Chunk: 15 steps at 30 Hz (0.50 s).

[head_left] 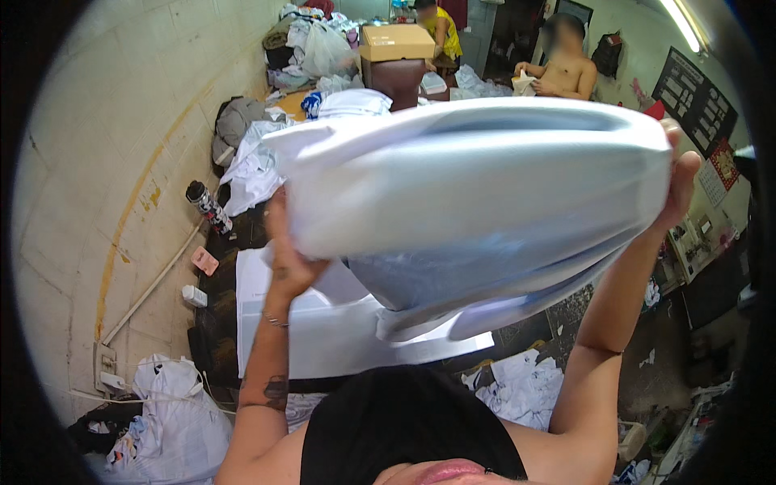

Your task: The person uses shears to cut white fabric pieces on a table, aligning and trimming them into smaller rectangles. The person repeatedly picks up fabric, positions it, cuts along edges, and stacks the finished pieces.

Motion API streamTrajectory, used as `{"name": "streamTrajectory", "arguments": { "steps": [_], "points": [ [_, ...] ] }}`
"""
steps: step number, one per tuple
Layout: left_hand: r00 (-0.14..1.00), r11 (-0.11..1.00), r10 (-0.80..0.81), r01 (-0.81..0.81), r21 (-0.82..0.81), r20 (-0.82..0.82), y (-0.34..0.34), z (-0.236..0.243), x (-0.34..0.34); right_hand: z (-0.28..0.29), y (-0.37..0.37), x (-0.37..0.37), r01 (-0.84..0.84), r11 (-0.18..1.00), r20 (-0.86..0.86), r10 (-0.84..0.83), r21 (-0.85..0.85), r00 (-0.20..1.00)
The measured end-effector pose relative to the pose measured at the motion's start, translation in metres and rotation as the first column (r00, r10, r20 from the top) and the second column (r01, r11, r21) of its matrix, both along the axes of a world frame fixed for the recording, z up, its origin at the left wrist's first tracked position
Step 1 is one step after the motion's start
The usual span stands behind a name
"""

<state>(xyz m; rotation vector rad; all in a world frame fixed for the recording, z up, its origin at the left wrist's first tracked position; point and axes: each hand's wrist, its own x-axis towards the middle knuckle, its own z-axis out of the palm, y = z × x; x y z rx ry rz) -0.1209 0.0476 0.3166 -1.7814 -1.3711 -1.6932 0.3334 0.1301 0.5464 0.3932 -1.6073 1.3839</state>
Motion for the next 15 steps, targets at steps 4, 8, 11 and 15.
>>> {"name": "streamTrajectory", "arguments": {
  "steps": [4,8,11,15],
  "points": [
    [0.896,-0.036,-0.440,0.043,-0.998,0.055,-0.004,-0.079,0.036,0.032,0.006,0.053,0.929,0.360,0.029,-0.931,-0.087,0.364],
    [0.548,0.075,-0.619,0.754,-0.653,0.562,-0.044,-0.135,-0.039,0.049,0.053,0.092,0.863,0.482,0.233,-0.831,-0.154,0.505],
    [0.358,0.351,-0.317,0.905,-0.242,0.878,-0.063,-0.164,-0.056,0.023,0.083,0.113,0.818,0.536,0.408,-0.712,-0.209,0.571],
    [-0.397,0.420,-0.130,0.808,0.413,0.908,-0.069,-0.165,-0.020,-0.008,0.114,0.134,0.802,0.539,0.418,-0.686,-0.258,0.595]
  ]
}}
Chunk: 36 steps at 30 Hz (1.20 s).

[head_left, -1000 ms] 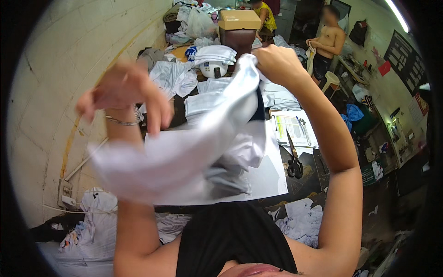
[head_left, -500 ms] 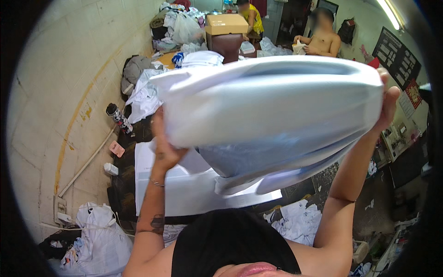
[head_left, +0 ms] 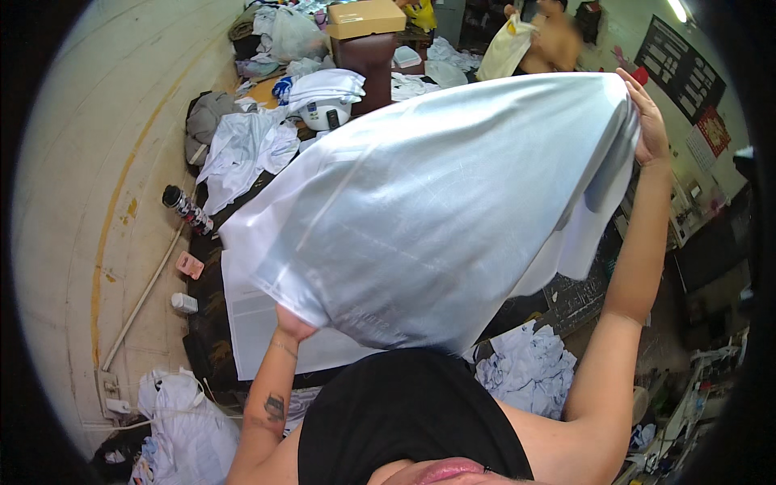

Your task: The person uses shears to cut white fabric pieces on a table, aligning and trimming them into smaller rectangles. The person repeatedly picks up fabric, positions it, cuts along edges, and stacks the finished pieces.

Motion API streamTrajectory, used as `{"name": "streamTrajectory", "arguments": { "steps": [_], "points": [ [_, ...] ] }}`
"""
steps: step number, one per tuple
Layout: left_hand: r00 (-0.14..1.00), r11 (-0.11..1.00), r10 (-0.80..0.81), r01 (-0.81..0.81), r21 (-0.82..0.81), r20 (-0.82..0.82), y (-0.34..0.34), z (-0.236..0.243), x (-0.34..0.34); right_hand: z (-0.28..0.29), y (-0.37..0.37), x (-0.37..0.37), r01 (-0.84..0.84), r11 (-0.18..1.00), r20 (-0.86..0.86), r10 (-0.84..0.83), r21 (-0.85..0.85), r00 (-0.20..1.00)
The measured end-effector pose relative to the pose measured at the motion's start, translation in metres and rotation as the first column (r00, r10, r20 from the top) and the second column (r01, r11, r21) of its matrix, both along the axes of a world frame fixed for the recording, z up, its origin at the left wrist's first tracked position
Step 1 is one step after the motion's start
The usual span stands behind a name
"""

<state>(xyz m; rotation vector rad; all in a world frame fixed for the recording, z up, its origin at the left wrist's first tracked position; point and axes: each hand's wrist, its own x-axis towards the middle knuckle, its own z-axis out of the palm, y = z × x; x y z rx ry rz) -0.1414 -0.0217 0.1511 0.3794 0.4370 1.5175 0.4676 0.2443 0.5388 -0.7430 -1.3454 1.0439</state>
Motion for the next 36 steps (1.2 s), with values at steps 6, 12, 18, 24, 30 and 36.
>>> {"name": "streamTrajectory", "arguments": {
  "steps": [6,12,18,24,30,36],
  "points": [
    [0.920,0.901,0.338,-0.255,0.352,-0.198,-0.028,0.104,-0.125,-0.011,0.007,0.013,0.058,0.998,-0.005,-0.058,0.024,0.998],
    [-0.193,0.484,0.633,-0.658,0.578,-0.750,-0.023,0.245,-0.247,-0.014,-0.008,-0.013,-0.138,0.988,0.105,0.131,0.066,0.986],
    [0.163,0.781,0.456,-0.545,0.306,-0.875,-0.011,0.342,-0.262,-0.005,-0.021,-0.036,-0.159,0.956,0.208,0.108,0.248,0.972],
    [-0.415,0.886,0.279,-0.236,0.399,-0.866,-0.023,0.365,-0.321,0.010,-0.031,-0.044,0.003,0.796,0.677,-0.517,0.606,0.524],
    [-0.686,0.765,0.307,-0.235,0.600,-0.660,-0.015,0.397,-0.368,0.035,-0.061,-0.051,-0.065,0.888,0.632,-0.271,0.455,0.726],
    [-0.674,0.778,0.319,-0.215,0.590,-0.667,-0.004,0.415,-0.375,0.056,-0.075,-0.054,-0.024,0.844,0.656,-0.399,0.536,0.640]
  ]
}}
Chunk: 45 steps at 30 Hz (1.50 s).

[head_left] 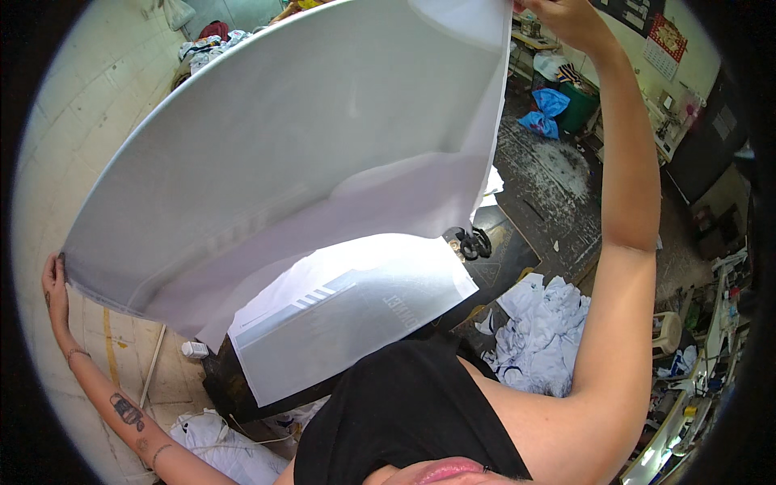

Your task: The person uses shears to cut white fabric pieces on a table, aligning and trimming them into smaller rectangles. The person repeatedly picks up fabric, positions it, cuts along edges, and stacks the finished pieces.

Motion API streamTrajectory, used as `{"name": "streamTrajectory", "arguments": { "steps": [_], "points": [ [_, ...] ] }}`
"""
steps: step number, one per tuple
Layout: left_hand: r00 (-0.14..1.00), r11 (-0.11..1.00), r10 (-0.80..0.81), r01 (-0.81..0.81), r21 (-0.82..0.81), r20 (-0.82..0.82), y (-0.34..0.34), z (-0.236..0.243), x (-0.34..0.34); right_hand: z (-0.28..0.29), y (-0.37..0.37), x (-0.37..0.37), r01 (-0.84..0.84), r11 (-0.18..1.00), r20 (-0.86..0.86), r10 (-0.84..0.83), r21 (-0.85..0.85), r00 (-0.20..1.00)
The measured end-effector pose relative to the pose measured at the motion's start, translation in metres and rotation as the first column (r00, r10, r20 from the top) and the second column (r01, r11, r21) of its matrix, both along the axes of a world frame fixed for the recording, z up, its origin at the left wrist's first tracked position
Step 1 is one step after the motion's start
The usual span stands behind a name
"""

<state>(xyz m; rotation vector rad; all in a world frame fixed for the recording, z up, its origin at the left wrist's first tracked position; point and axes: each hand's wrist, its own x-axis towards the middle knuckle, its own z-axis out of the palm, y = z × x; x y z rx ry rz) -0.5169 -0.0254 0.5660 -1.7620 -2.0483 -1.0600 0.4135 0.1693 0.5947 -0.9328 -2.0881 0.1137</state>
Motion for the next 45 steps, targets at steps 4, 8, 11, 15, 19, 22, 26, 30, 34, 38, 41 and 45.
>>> {"name": "streamTrajectory", "arguments": {
  "steps": [4,8,11,15,19,22,26,30,34,38,41,45],
  "points": [
    [0.998,0.990,0.030,-0.037,-0.137,-0.052,0.028,-0.012,0.020,-0.010,0.020,-0.008,-0.045,0.999,0.001,0.045,-0.010,0.999],
    [0.960,0.991,0.115,-0.130,-0.041,-0.256,0.051,-0.008,0.034,-0.004,0.053,-0.012,0.080,0.986,0.172,-0.104,0.144,0.979],
    [0.972,0.998,0.052,-0.040,0.056,-0.230,0.037,0.010,0.023,0.012,0.066,0.002,0.026,0.977,0.155,-0.060,0.212,0.986],
    [0.973,0.993,0.097,-0.082,0.080,-0.208,-0.037,-0.008,-0.011,-0.011,0.047,0.032,0.053,0.986,0.243,-0.090,0.156,0.966],
    [0.985,0.987,0.158,-0.159,0.016,0.072,-0.130,-0.131,-0.025,-0.129,0.007,0.034,0.021,0.975,0.021,-0.017,-0.222,1.000],
    [0.983,0.988,0.152,-0.152,0.007,-0.104,-0.173,-0.266,0.000,-0.252,-0.022,0.019,-0.052,0.927,-0.198,-0.025,-0.371,0.980],
    [0.949,0.926,0.314,-0.301,-0.227,0.025,-0.206,-0.418,0.078,-0.410,-0.062,0.003,-0.097,0.709,-0.448,-0.327,-0.698,0.832],
    [0.714,0.831,0.531,-0.333,-0.445,0.457,-0.216,-0.512,0.159,-0.534,-0.102,-0.023,-0.053,0.528,-0.412,-0.591,-0.847,0.693],
    [0.394,0.811,0.582,-0.224,-0.540,0.711,-0.219,-0.559,0.185,-0.590,-0.125,-0.033,0.111,0.370,-0.181,-0.668,-0.923,0.722],
    [0.432,0.836,0.548,-0.312,-0.452,0.716,-0.231,-0.570,0.169,-0.594,-0.142,-0.027,0.320,0.535,-0.051,-0.568,-0.782,0.822],
    [0.429,0.809,0.569,-0.446,-0.383,0.702,-0.239,-0.565,0.164,-0.590,-0.152,-0.024,0.395,0.597,0.097,-0.469,-0.698,0.878],
    [0.271,0.699,0.704,-0.425,-0.575,0.656,-0.230,-0.544,0.172,-0.590,-0.157,-0.026,0.411,0.741,0.241,-0.332,-0.531,0.912]
  ]
}}
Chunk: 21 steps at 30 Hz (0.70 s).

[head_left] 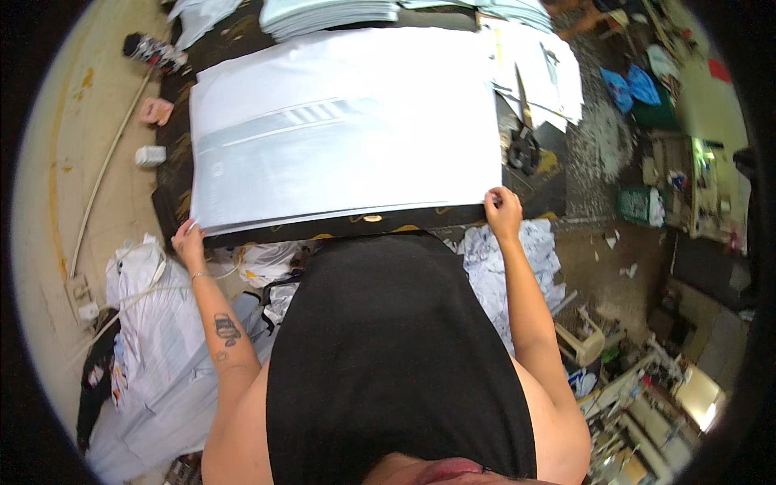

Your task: The person uses shears to cut white fabric pieces on a table, aligning and trimming them into smaller rectangles. The person repeatedly picks up fabric, positions it, cuts along edges, and stacks the finished pieces.

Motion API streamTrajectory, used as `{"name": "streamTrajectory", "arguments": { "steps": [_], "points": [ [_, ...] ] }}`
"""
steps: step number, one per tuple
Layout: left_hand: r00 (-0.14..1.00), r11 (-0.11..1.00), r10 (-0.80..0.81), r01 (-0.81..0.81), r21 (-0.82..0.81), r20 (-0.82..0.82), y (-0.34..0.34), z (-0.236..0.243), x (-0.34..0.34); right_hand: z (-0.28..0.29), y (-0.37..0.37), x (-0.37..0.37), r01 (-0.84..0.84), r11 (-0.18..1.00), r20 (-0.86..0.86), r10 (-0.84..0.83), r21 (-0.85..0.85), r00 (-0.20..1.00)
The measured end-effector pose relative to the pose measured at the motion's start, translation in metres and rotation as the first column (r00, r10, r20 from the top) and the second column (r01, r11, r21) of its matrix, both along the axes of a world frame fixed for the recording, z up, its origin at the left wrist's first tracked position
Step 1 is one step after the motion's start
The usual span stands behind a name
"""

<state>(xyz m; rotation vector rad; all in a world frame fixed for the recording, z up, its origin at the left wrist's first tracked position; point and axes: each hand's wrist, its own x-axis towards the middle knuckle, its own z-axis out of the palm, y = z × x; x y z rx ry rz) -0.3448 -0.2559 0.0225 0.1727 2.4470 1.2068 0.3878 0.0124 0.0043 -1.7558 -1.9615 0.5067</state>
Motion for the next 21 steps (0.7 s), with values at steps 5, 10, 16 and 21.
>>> {"name": "streamTrajectory", "arguments": {
  "steps": [5,10,16,21],
  "points": [
    [0.948,0.929,-0.065,0.172,0.328,-0.313,0.019,0.043,-0.005,0.004,0.005,0.005,-0.061,0.997,0.031,0.059,0.049,0.998],
    [0.996,0.986,0.047,-0.035,0.161,-0.076,0.005,0.026,0.009,0.008,0.003,0.008,-0.126,0.992,0.024,0.127,-0.019,0.992],
    [0.988,0.998,0.054,-0.051,0.028,-0.146,0.007,-0.007,0.032,0.002,-0.002,0.008,-0.190,0.981,0.050,0.189,0.025,0.981],
    [0.980,0.841,-0.048,0.143,0.522,-0.192,0.015,0.018,0.023,-0.004,-0.002,0.016,-0.247,0.968,0.106,0.243,0.030,0.964]
  ]
}}
